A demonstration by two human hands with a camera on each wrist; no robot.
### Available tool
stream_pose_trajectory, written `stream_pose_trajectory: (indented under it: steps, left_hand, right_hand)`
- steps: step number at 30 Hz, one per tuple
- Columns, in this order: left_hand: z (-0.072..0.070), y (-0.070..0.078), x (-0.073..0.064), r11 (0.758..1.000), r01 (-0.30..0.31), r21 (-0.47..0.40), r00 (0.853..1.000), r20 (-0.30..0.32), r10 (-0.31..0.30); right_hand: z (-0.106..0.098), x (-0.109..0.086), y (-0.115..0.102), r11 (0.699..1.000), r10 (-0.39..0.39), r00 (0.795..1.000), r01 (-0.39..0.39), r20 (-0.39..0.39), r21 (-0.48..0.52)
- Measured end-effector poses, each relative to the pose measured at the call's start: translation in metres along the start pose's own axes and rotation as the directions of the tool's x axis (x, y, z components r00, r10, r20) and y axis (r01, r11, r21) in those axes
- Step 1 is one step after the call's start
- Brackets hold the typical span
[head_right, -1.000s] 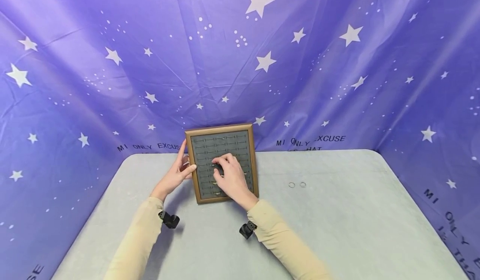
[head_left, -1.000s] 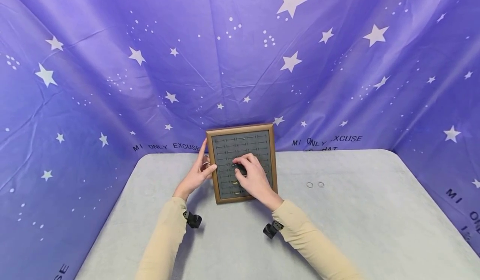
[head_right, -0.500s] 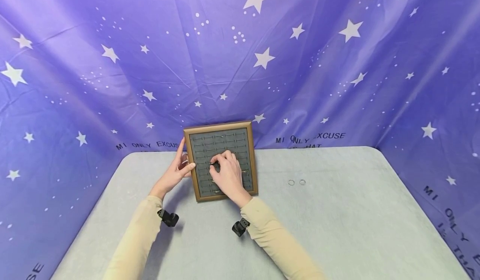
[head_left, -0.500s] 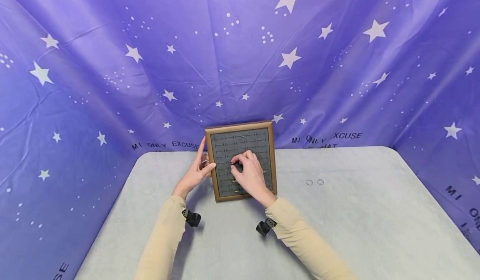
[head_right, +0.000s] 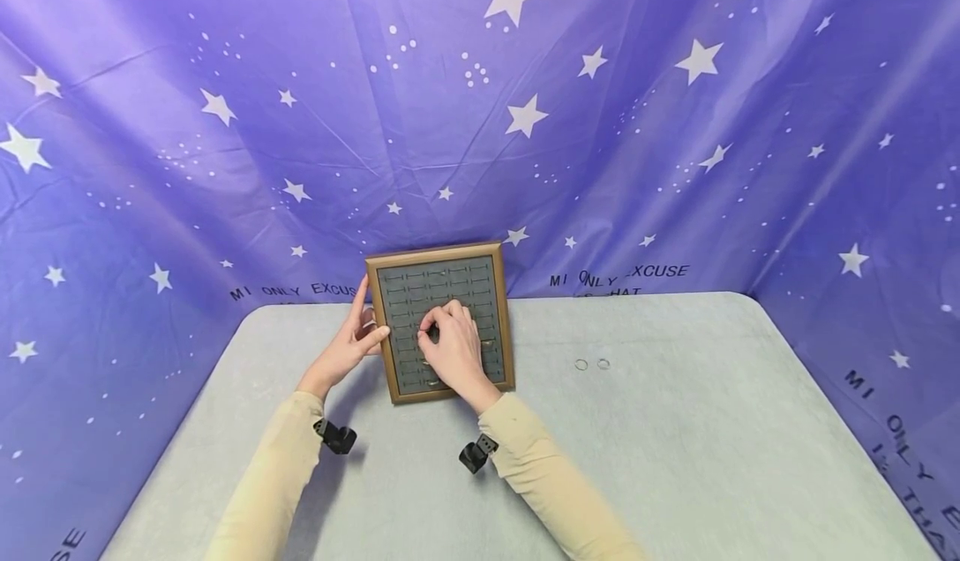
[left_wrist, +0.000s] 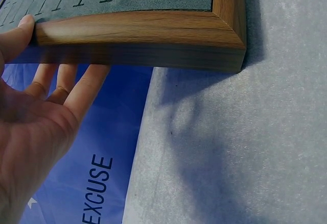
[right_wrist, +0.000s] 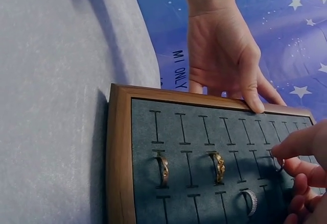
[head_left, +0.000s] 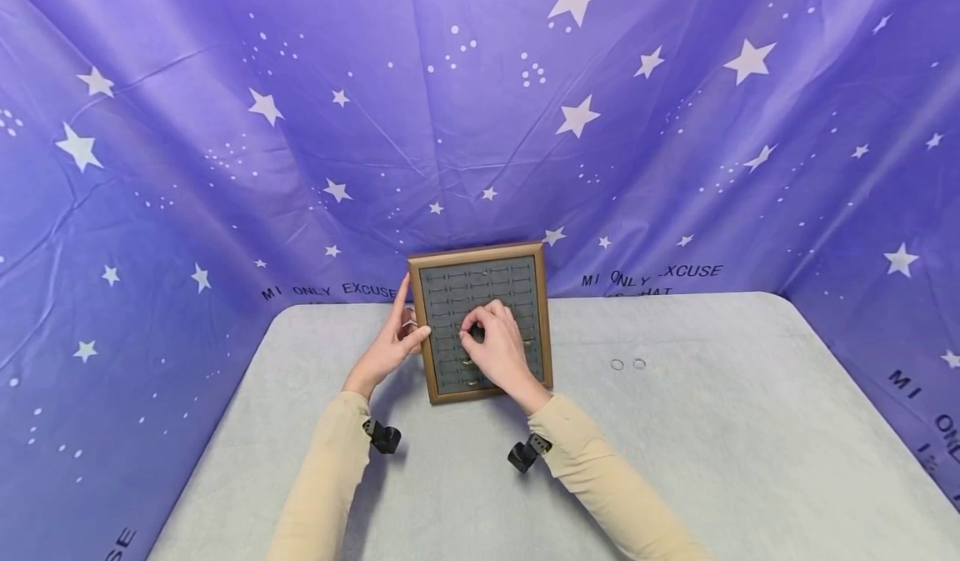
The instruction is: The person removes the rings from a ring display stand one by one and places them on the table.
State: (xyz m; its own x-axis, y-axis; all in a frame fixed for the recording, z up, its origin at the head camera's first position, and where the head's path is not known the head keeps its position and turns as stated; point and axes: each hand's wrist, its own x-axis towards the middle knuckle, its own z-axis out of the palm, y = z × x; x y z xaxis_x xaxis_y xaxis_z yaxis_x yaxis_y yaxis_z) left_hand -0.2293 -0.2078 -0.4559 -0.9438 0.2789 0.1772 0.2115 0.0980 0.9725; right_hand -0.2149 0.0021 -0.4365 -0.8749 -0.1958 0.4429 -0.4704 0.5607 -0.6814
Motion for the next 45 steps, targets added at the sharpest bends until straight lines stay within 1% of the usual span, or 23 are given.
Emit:
stream_pose_trajectory:
  steps: [6, 11, 16, 19, 25, 30, 37, 41, 45]
  left_hand:
    - [0.004, 0.024, -0.009, 1.000, 0.015, 0.006, 1.000, 0.008, -0.015]
    - [0.004, 0.023, -0.009, 1.000, 0.005, -0.001, 1.000, 0.006, -0.005]
    - [0.003, 0.022, -0.009, 1.000, -0.009, -0.009, 1.000, 0.007, 0.009]
    - [0.003, 0.022, -0.008, 1.000, -0.012, -0.018, 1.000, 0.010, 0.012]
    - [0.004, 0.023, -0.008, 1.000, -0.014, -0.002, 1.000, 0.008, 0.014]
    - [0.004, 0.024, -0.008, 1.000, -0.009, -0.015, 1.000, 0.009, 0.009]
    - [0.006, 0.021, -0.008, 0.999, 0.010, -0.045, 1.000, 0.015, -0.009]
    - [0.007, 0.022, -0.008, 0.999, 0.006, -0.039, 1.000, 0.012, -0.006]
    - [0.007, 0.023, -0.008, 1.000, -0.005, -0.018, 1.000, 0.013, 0.005]
  right_hand:
    - [-0.004, -0.002, 0.002, 0.994, -0.026, 0.998, 0.020, 0.054, 0.107]
    - [-0.010, -0.005, 0.003, 0.988, -0.033, 0.996, 0.019, 0.086, 0.154]
    - [-0.018, -0.008, 0.004, 0.983, -0.039, 0.995, 0.022, 0.089, 0.184]
    - [-0.022, -0.011, 0.005, 0.981, -0.028, 0.996, 0.011, 0.088, 0.193]
    - [-0.029, -0.014, 0.010, 0.980, -0.019, 0.999, 0.010, 0.046, 0.196]
    - [-0.033, -0.016, 0.016, 0.975, -0.014, 1.000, 0.007, 0.028, 0.222]
    - [-0.040, -0.021, 0.025, 0.959, 0.009, 0.999, -0.018, 0.032, 0.283]
    - [-0.043, -0.024, 0.029, 0.946, 0.049, 0.998, -0.058, 0.037, 0.320]
    - [-0.046, -0.028, 0.032, 0.940, 0.077, 0.996, -0.087, 0.043, 0.330]
